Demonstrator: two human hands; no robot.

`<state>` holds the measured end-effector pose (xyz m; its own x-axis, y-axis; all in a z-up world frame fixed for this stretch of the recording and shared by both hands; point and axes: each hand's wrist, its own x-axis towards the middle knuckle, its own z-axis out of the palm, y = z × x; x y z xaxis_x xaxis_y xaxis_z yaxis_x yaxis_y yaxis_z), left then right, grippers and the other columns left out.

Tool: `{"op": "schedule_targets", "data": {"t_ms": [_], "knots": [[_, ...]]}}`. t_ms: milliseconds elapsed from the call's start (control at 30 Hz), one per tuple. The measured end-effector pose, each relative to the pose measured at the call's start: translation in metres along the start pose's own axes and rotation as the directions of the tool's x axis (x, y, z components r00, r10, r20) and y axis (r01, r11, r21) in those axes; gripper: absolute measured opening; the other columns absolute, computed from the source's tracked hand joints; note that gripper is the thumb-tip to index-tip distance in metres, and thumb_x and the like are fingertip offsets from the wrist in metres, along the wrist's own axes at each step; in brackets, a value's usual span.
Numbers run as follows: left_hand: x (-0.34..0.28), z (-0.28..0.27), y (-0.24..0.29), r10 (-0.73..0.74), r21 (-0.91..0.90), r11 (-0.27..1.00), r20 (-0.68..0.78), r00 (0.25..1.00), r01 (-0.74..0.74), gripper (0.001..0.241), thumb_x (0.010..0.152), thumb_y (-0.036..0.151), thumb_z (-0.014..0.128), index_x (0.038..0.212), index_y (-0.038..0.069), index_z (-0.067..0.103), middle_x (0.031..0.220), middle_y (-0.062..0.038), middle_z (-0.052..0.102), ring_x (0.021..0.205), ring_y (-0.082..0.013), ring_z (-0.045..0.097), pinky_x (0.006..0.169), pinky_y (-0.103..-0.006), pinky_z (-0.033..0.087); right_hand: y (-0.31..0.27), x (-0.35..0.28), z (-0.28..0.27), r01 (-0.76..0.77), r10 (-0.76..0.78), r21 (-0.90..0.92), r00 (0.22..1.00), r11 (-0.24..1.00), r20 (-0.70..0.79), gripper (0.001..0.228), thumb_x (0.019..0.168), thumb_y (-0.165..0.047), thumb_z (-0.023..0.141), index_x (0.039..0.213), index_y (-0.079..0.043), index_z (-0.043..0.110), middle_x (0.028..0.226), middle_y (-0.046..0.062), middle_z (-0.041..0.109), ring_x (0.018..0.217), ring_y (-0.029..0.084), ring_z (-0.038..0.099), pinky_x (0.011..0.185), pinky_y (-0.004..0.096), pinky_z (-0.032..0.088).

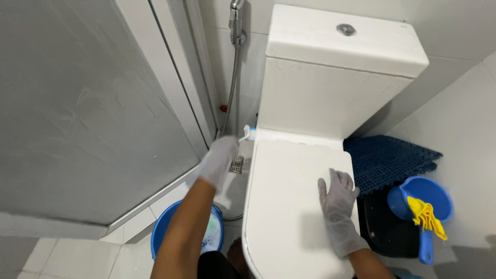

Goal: The person scrubs the exterior surfaces of a white toilet, including the tank, seat, and base, using a blue and white brush. They repeatedly dip the brush into a blue bucket containing soapy water to clean the fixture.

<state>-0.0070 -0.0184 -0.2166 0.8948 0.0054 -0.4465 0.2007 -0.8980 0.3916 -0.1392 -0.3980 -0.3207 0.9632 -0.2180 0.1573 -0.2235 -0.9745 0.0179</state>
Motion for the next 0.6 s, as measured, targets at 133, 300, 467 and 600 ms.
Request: {"op": "schedule_targets", "data": {"t_ms": [133,300,467,600], "knots": [[-0.020,0.051,-0.053,-0.173,-0.193,0.967,-0.010,0.985,0.168,0.040,0.104,0.037,0.049,0.136,0.023,0.069,0.132,-0.010,0.071,0.133,-0.0263,0.060,0.113,-0.0495,0.043,0.004,0.003,0.017,-0.014,0.015,-0.025,1.000,1.000,0.026,0.061,0.104,-0.067,0.032,0.154,-0.035,0.046,0.151,-0.002,0.051,0.151,0.022,0.039,0.112,0.056,0.037],[-0.102,0.060,-0.138,-0.093,-0.095,0.993,-0.237,0.967,0.072,0.046,0.103,0.042,0.046,0.144,0.027,0.059,0.117,-0.024,0.074,0.116,-0.0440,0.067,0.100,-0.0539,0.052,0.009,0.006,0.027,-0.006,0.007,0.004,1.000,1.000,-0.005,0.061,0.104,-0.069,0.033,0.153,-0.035,0.049,0.151,-0.001,0.052,0.151,0.024,0.039,0.111,0.058,0.037],[-0.181,0.082,-0.211,-0.212,-0.056,0.977,-0.256,0.943,0.204,0.043,0.100,0.047,0.052,0.137,0.030,0.065,0.120,-0.019,0.074,0.117,-0.0407,0.068,0.097,-0.0531,0.055,0.009,0.009,0.026,0.025,-0.024,0.063,0.999,0.998,-0.027,0.056,0.107,-0.064,0.037,0.152,-0.033,0.050,0.149,-0.001,0.052,0.149,0.024,0.038,0.110,0.059,0.036],[-0.200,0.159,-0.263,-0.380,0.059,0.923,-0.016,0.925,0.380,0.048,0.092,0.049,0.055,0.137,0.034,0.066,0.130,-0.006,0.074,0.127,-0.0283,0.066,0.110,-0.0411,0.052,0.010,0.001,0.018,0.039,-0.038,0.060,0.999,0.997,-0.023,0.057,0.106,-0.063,0.040,0.151,-0.031,0.052,0.146,0.001,0.054,0.145,0.026,0.042,0.107,0.057,0.038]]}}
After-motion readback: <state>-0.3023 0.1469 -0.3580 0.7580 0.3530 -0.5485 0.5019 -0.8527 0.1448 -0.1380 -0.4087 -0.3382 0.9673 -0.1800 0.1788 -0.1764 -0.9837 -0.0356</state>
